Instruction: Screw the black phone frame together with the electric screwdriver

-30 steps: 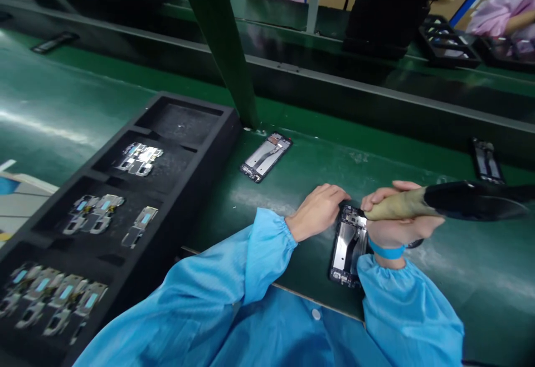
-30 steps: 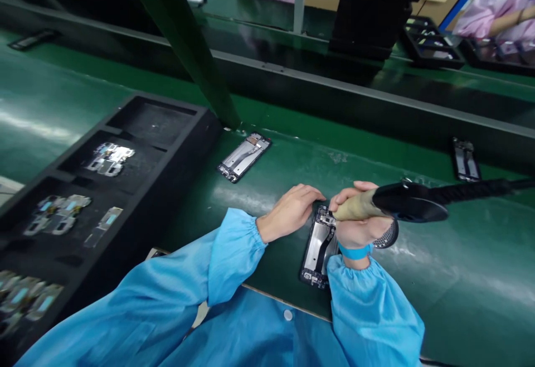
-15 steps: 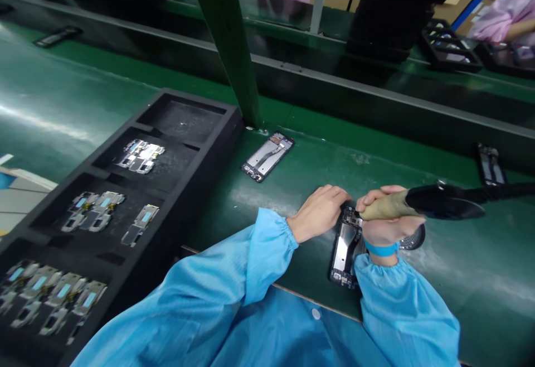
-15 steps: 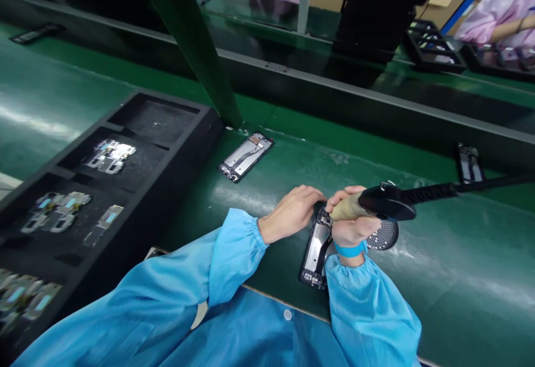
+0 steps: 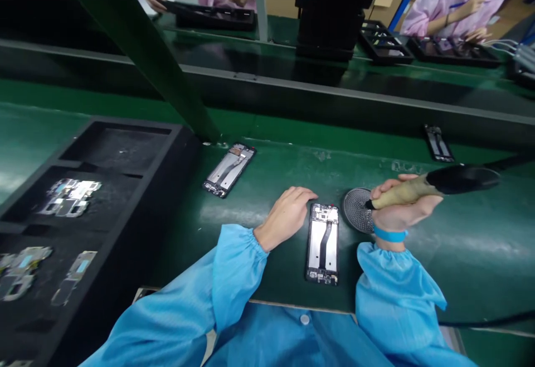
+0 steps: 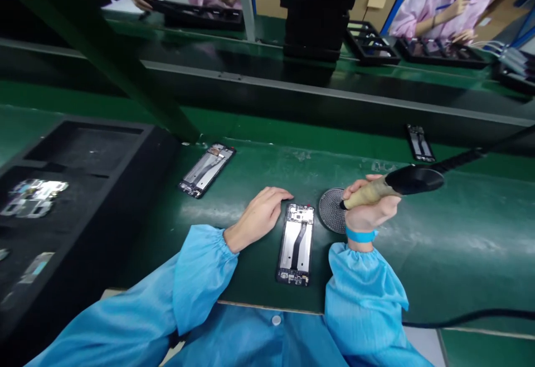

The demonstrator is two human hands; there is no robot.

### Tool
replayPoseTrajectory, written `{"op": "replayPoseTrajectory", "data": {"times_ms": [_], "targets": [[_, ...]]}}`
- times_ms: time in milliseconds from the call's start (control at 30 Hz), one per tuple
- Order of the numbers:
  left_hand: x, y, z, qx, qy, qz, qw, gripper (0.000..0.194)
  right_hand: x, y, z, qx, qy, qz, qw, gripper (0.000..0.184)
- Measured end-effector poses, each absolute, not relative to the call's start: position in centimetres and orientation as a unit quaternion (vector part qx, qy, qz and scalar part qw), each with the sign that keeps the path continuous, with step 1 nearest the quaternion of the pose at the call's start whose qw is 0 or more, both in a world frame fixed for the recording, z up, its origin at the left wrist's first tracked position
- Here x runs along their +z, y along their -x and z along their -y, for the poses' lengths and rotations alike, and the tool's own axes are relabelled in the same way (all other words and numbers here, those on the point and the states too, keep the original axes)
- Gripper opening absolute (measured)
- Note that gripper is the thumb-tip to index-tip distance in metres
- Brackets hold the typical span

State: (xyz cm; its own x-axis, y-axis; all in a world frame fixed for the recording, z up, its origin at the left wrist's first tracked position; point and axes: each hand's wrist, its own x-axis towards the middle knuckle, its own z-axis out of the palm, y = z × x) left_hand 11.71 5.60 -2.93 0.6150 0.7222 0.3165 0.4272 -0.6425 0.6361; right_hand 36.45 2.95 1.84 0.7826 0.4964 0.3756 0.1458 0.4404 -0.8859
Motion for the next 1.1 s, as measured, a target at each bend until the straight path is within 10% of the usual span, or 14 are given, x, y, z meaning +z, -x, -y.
{"op": "replayPoseTrajectory", "data": {"times_ms": [833, 1100], "targets": [[-1.9, -12.0, -5.3, 0.229, -0.866, -0.348, 0.277, 0.042, 4.3, -33.0, -1.1, 0.099, 0.496, 0.305, 0.807, 0.071], [-1.8, -12.1, -5.4, 0.220, -0.873, -0.333, 0.281, 0.049, 2.0, -27.7, -0.8, 0.289, 0.451, 0.411, 0.737, 0.065]]}}
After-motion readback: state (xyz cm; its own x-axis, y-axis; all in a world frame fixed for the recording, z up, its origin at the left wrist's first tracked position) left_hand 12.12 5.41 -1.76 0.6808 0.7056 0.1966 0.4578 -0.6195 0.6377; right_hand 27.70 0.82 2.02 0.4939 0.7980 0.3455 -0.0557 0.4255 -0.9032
